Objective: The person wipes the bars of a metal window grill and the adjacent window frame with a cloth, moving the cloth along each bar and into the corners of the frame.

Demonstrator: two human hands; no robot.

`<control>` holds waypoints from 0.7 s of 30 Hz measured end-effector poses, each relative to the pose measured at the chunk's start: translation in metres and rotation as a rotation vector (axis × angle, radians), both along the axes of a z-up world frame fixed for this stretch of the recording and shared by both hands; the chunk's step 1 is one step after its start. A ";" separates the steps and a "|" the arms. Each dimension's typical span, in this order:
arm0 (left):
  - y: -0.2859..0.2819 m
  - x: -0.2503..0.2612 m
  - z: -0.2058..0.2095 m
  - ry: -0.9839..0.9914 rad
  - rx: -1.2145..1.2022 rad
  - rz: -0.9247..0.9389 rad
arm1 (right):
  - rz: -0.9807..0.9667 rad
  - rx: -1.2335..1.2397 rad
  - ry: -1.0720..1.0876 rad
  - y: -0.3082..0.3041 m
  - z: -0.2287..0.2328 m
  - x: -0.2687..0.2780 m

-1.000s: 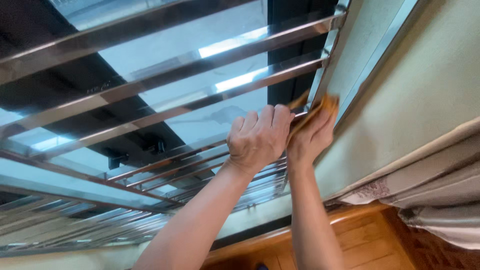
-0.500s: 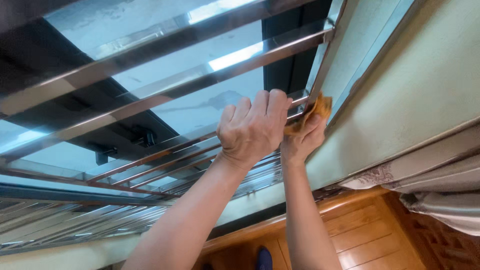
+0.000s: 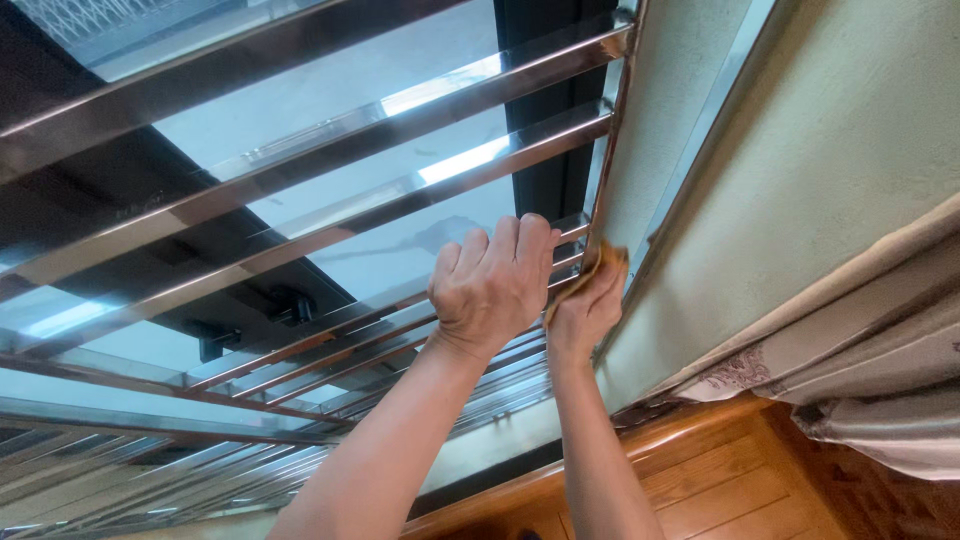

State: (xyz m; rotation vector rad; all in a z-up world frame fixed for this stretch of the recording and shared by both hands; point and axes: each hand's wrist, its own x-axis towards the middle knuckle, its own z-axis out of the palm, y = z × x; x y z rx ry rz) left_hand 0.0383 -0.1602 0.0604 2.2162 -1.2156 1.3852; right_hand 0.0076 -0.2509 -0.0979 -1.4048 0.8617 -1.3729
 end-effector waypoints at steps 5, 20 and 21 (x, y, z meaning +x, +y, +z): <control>0.003 -0.001 -0.005 0.011 -0.006 -0.010 | 0.004 -0.252 -0.145 -0.006 0.108 0.012; 0.005 -0.003 0.002 -0.025 -0.013 -0.027 | 0.008 -0.096 0.119 0.007 -0.099 -0.010; 0.006 -0.006 0.004 -0.025 -0.006 -0.020 | 0.021 -0.128 0.197 0.006 -0.097 -0.014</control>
